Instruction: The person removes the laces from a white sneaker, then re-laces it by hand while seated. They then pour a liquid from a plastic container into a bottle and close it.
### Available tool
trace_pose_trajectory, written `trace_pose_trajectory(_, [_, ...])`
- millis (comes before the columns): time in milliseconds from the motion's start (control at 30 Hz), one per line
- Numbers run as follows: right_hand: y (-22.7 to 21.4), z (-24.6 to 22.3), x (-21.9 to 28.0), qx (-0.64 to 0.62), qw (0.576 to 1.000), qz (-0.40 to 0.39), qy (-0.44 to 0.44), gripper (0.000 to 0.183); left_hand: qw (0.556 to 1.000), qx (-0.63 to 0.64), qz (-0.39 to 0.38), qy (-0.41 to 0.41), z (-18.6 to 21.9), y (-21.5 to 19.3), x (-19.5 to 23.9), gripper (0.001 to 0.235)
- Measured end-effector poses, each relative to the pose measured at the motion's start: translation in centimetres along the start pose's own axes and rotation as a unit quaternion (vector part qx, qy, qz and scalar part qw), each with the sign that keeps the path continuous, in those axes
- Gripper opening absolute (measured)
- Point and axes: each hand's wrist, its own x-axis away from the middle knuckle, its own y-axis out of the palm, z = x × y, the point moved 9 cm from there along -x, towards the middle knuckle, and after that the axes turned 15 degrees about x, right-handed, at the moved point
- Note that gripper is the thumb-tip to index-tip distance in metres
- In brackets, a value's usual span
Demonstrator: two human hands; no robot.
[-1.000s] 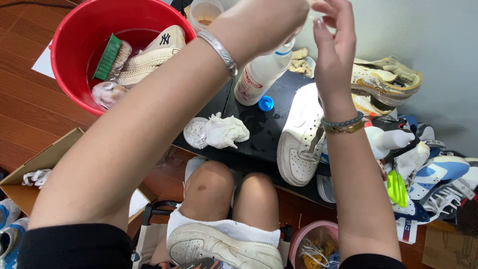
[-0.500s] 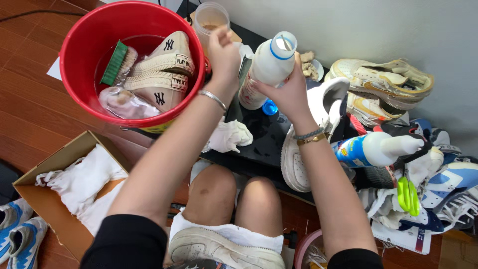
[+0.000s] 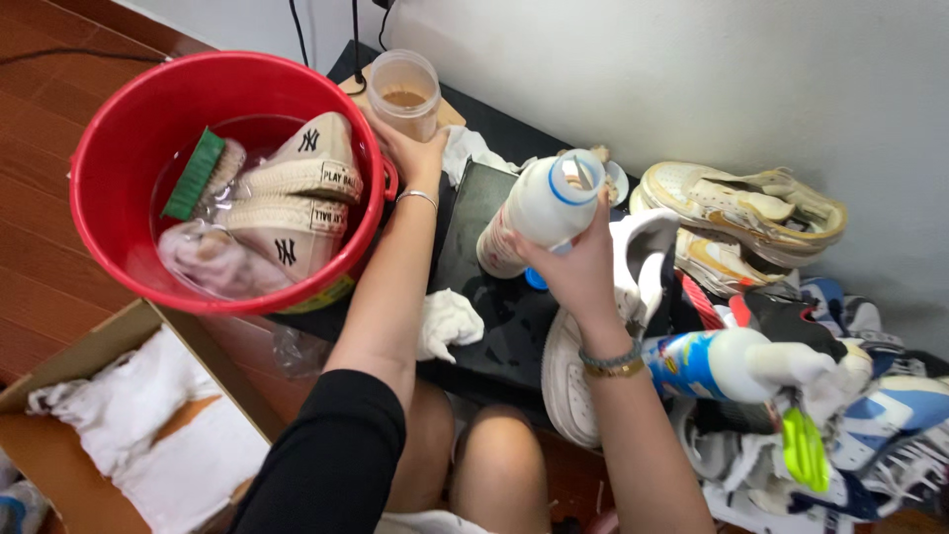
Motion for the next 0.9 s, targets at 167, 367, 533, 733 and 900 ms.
trace_pose_trajectory(167, [-0.1, -0.2, -0.5, 0.046, 0.998, -0.006, 0.052, 0.086, 0.999, 0.012, 0.008, -0.037, -1.3, 0.6, -2.3, 0.148])
trace_pose_trajectory(367, [0.1, -0.7, -0.7, 0.032, 0.999, 0.0, 0.034, 0.082, 0.999, 0.009, -0.001, 0.031, -0.3, 1.2, -2.9, 0.122])
trace_pose_trajectory(533, [0.1, -0.6, -0.9, 0.023, 0.999, -0.006, 0.041, 0.079, 0.994, -0.002, -0.03, 0.105, 3.9, 0.7, -1.3, 0.12])
trace_pose_trajectory(733, [-1.3, -0.4, 0.4, -0.003, 0.999, 0.009, 0.038, 0.078, 0.978, 0.057, -0.089, 0.18, 12.0, 0.2, 2.9, 0.114])
trace_pose_trajectory(900, [-2.4, 0.1, 1.7, -0.017, 0.999, 0.02, 0.033, 0.079, 0.969, 0.111, -0.108, 0.193, 18.5, -0.7, 6.0, 0.11])
